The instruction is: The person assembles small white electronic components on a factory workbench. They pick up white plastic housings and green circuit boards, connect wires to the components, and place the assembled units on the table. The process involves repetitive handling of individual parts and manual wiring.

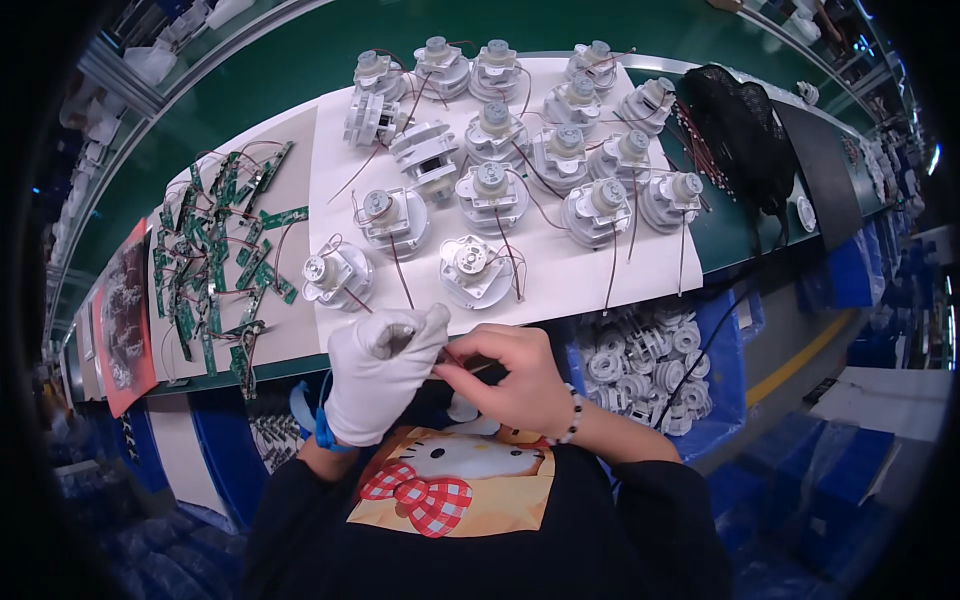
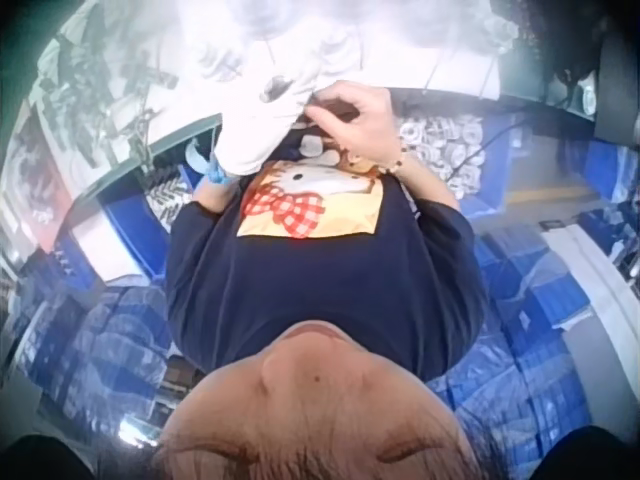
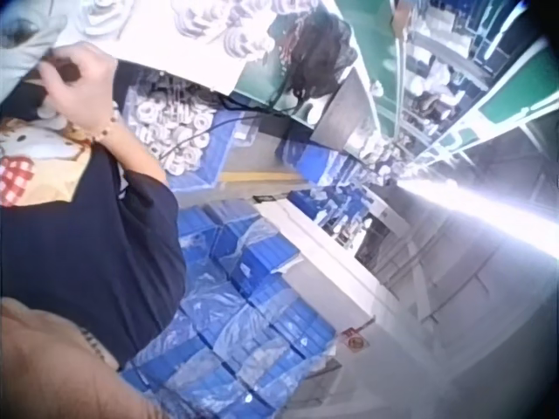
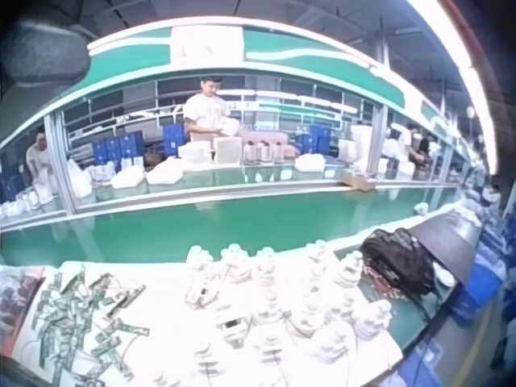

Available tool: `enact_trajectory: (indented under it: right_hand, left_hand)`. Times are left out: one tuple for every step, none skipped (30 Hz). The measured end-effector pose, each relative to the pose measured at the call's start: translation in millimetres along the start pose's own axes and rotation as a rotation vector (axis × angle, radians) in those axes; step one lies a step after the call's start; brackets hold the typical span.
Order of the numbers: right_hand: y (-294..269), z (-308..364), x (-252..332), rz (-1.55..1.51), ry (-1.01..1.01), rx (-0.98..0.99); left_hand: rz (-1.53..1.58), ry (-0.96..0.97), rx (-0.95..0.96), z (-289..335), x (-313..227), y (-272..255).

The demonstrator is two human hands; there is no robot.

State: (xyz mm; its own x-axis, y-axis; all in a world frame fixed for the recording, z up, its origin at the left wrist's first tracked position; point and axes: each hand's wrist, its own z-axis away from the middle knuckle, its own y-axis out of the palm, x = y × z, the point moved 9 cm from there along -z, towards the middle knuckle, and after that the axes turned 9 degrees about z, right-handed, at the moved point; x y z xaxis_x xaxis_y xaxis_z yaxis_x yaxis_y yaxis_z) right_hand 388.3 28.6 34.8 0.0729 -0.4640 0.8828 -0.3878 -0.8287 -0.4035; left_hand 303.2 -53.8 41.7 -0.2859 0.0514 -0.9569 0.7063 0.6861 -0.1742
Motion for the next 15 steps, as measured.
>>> enact_trajectory:
  right_hand:
    - [-1.6,-0.8,1.5,0.040,-0.014,-0.053]
    - [0.1,-1.8,3.4,0.079,-0.027,-0.105]
    - [0.9,-2.9,5.5,0.112,-0.046,-0.155]
    - [2.2,-3.8,11.6,0.186,-0.097,-0.158]
    - [3.3,-4.7,18.3,0.260,-0.148,-0.161]
    - [6.7,-4.1,24.0,0.327,-0.198,-0.164]
    - [11.2,-3.9,26.6,0.314,-0.266,-0.134]
    - [14.1,-3.4,26.3,0.302,-0.333,-0.106]
    - [16.2,-1.7,28.0,0.294,-0.399,-0.080]
    - [18.5,-0.7,27.7,0.316,-0.407,-0.056]
    - [21.0,0.5,27.5,0.339,-0.413,-0.033]
    - [23.4,2.0,27.0,0.366,-0.418,-0.009]
    - [21.3,1.4,23.3,0.320,-0.359,-0.016]
    - [18.9,1.4,20.5,0.275,-0.300,-0.025]
    - [17.9,2.2,18.4,0.225,-0.244,-0.029]
  left_hand:
    - [-0.073,0.062,-0.041,0.5,-7.5,-3.1]
    - [-0.146,0.123,-0.081,0.5,-17.5,-6.3]
    - [-0.226,0.183,-0.127,2.4,-25.9,-10.7]
    - [-0.220,0.119,-0.135,4.5,-20.7,-13.3]
    - [-0.269,0.100,-0.110,4.5,-19.8,-13.3]
    - [-0.323,0.075,-0.085,6.4,-19.4,-15.3]
    - [-0.377,0.050,-0.060,7.6,-19.4,-17.3]
    - [-0.379,0.011,-0.015,7.6,-19.3,-17.4]
    - [-0.376,-0.025,0.033,5.9,-20.2,-16.7]
    - [-0.373,-0.062,0.082,4.4,-19.5,-16.0]
    - [-0.319,-0.032,0.068,1.9,-23.5,-19.6]
    - [-0.259,-0.001,0.055,-1.1,-26.1,-22.7]
    - [-0.199,0.029,0.044,-3.3,-29.2,-26.4]
    - [-0.189,0.007,0.146,-4.0,-28.6,-22.4]
    - [-0.214,0.065,0.211,-1.1,-28.2,-17.9]
